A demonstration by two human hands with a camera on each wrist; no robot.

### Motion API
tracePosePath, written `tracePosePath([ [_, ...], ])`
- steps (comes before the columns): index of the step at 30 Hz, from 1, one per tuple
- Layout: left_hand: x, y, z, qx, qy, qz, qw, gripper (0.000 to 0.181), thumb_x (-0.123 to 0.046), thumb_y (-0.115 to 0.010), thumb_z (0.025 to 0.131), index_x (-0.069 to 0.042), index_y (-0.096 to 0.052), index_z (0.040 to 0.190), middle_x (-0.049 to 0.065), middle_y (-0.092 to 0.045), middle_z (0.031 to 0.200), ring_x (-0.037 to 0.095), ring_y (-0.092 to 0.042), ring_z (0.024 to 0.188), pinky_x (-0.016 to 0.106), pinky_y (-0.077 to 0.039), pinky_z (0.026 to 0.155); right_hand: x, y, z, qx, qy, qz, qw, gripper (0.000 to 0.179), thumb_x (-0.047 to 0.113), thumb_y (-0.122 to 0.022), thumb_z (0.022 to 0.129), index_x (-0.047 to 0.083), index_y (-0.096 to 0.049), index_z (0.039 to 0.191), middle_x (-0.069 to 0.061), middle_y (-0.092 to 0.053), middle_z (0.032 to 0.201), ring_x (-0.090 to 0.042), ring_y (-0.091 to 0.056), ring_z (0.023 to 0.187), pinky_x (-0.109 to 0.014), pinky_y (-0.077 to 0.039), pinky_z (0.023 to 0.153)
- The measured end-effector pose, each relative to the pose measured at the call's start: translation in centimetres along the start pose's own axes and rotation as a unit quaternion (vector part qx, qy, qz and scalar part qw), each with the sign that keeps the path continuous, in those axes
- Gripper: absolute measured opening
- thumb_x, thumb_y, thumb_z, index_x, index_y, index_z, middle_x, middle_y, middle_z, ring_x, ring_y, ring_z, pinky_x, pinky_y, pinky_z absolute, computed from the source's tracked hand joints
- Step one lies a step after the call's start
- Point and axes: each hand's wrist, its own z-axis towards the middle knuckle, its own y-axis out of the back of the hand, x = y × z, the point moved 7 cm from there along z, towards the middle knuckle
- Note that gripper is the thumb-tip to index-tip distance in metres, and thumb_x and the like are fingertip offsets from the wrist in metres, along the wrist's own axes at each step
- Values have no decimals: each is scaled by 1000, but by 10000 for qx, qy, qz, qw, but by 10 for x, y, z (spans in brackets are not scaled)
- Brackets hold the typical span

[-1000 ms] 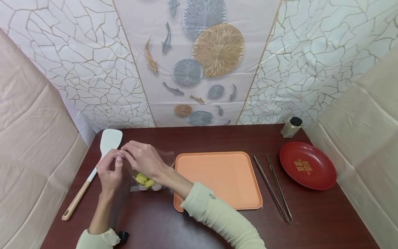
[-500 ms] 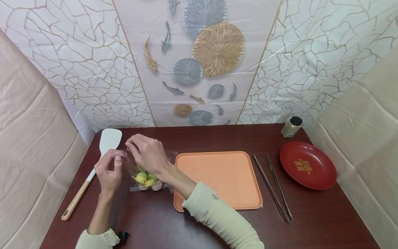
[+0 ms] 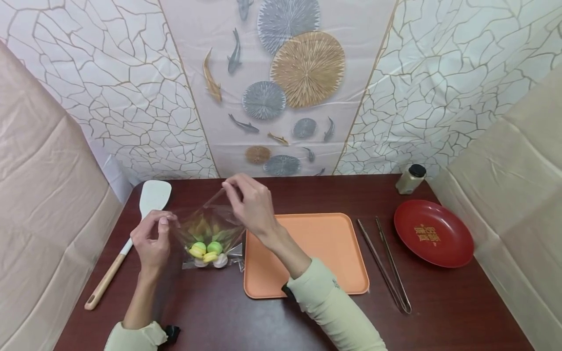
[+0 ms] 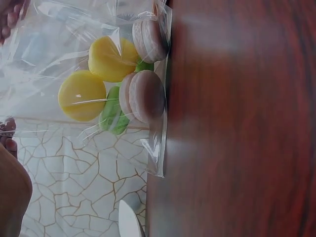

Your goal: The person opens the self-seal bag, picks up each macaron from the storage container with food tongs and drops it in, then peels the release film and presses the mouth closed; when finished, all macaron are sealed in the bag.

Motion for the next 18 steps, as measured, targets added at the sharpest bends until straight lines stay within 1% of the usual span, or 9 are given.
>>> tracePosePath([
  [2,0,1,0,21,5,-26,10000,19,10,-58,95,13,-71,81,25,-65,73,8,-65,75,18,-53,79,-2,8,-2,-83,-50,69,9999,6,-3,-73,101,-1,-72,95,-12,-72,83,-18,-64,64,-36,-56,61],
  [4,0,1,0,21,11,-30,10000,19,10,-58,95,13,-71,82,24,-65,73,8,-65,74,17,-54,78,-3,16,-3,-171,-79,29,9998,7,-2,-73,102,0,-72,95,-11,-71,82,-16,-63,64,-35,-54,61],
  [11,1,3,0,-65,-13,-31,10000,19,10,-58,96,14,-71,82,25,-65,73,6,-66,73,17,-54,77,-4,45,-9,-545,16,-316,9980,8,-3,-72,101,-2,-71,93,-8,-62,75,-18,-58,66,-24,-46,65],
  [14,1,3,0,-47,-26,-19,10000,19,9,-59,96,13,-71,82,25,-66,73,7,-65,73,17,-54,77,-6,59,-12,-690,-17,-270,9972,9,-4,-70,101,-3,-71,91,-9,-59,73,-17,-56,63,-19,-43,63],
  [18,1,4,0,-69,-22,81,9999,20,7,-59,97,12,-71,82,25,-66,73,7,-65,73,17,-53,78,-13,76,-15,-904,-196,-125,9956,10,-5,-69,101,-5,-71,91,-8,-57,71,-15,-55,57,-15,-41,58],
])
